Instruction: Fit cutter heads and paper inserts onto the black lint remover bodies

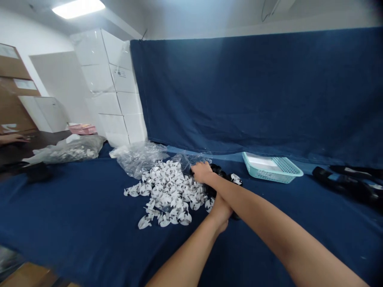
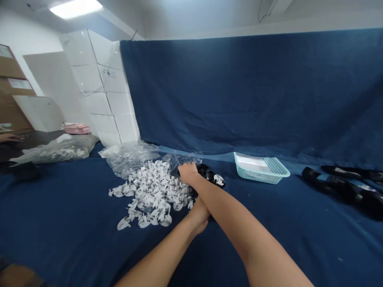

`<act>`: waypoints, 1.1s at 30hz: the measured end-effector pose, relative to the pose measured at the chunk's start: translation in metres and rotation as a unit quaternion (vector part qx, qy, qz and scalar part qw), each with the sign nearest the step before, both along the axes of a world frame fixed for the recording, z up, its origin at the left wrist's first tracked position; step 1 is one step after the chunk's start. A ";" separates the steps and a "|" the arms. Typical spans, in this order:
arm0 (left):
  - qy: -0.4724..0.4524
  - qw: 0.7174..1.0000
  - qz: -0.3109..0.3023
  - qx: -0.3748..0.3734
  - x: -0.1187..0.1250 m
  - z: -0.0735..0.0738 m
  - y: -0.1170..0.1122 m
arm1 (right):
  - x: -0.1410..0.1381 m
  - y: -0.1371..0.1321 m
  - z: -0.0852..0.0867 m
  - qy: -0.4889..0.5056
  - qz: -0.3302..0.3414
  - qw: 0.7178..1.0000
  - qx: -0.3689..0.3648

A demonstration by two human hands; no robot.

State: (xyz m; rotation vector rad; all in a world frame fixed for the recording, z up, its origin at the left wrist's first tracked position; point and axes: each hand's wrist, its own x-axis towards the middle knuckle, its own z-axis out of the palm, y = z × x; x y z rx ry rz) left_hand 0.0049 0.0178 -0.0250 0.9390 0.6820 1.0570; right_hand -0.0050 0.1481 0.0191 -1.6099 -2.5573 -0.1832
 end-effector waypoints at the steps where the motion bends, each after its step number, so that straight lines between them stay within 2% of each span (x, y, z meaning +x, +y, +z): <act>1: 0.000 1.000 0.010 0.010 0.000 0.001 -0.001 | 0.001 -0.005 0.006 0.024 0.003 1.000 0.018; 4: 0.004 1.000 0.001 0.023 0.001 0.003 0.000 | 0.012 -0.027 0.031 0.108 0.016 0.991 0.083; 6: 0.008 0.999 -0.028 0.018 0.000 0.005 0.002 | 0.033 -0.047 0.049 0.163 0.023 0.979 0.120; 8: 0.011 0.998 -0.052 0.015 -0.001 0.008 0.003 | 0.069 -0.070 0.062 0.211 0.022 0.966 0.146; 10: 0.017 0.997 -0.077 0.012 -0.001 0.010 0.002 | 0.119 -0.094 0.063 0.253 0.000 0.953 0.164; 11: 0.023 0.995 -0.092 0.010 -0.001 0.012 0.001 | 0.147 -0.105 0.057 0.275 -0.021 0.946 0.172; 13: 0.038 0.991 -0.126 0.006 0.000 0.013 -0.001 | 0.203 -0.124 0.036 0.315 -0.080 0.929 0.177; 16: 0.069 0.984 -0.164 0.004 0.004 0.011 -0.004 | 0.269 -0.146 -0.015 0.361 -0.169 0.906 0.143; 19: 0.098 0.981 -0.168 0.007 0.008 0.007 -0.007 | 0.304 -0.158 -0.063 0.399 -0.210 0.887 0.105; 22: 0.115 0.979 -0.169 0.005 0.010 0.005 -0.012 | 0.315 -0.160 -0.090 0.450 -0.236 0.855 0.105; 24: 0.119 0.978 -0.170 0.005 0.012 0.006 -0.016 | 0.317 -0.157 -0.097 0.477 -0.238 0.839 0.108; 27: 0.146 0.977 -0.153 -0.004 0.017 0.010 -0.020 | 0.318 -0.153 -0.098 0.490 -0.229 0.835 0.103; 30: 0.190 0.973 -0.129 -0.021 0.027 0.015 -0.020 | 0.321 -0.153 -0.094 0.472 -0.220 0.847 0.106; 33: 0.217 0.969 -0.112 -0.022 0.045 0.017 -0.012 | 0.324 -0.156 -0.089 0.426 -0.216 0.871 0.110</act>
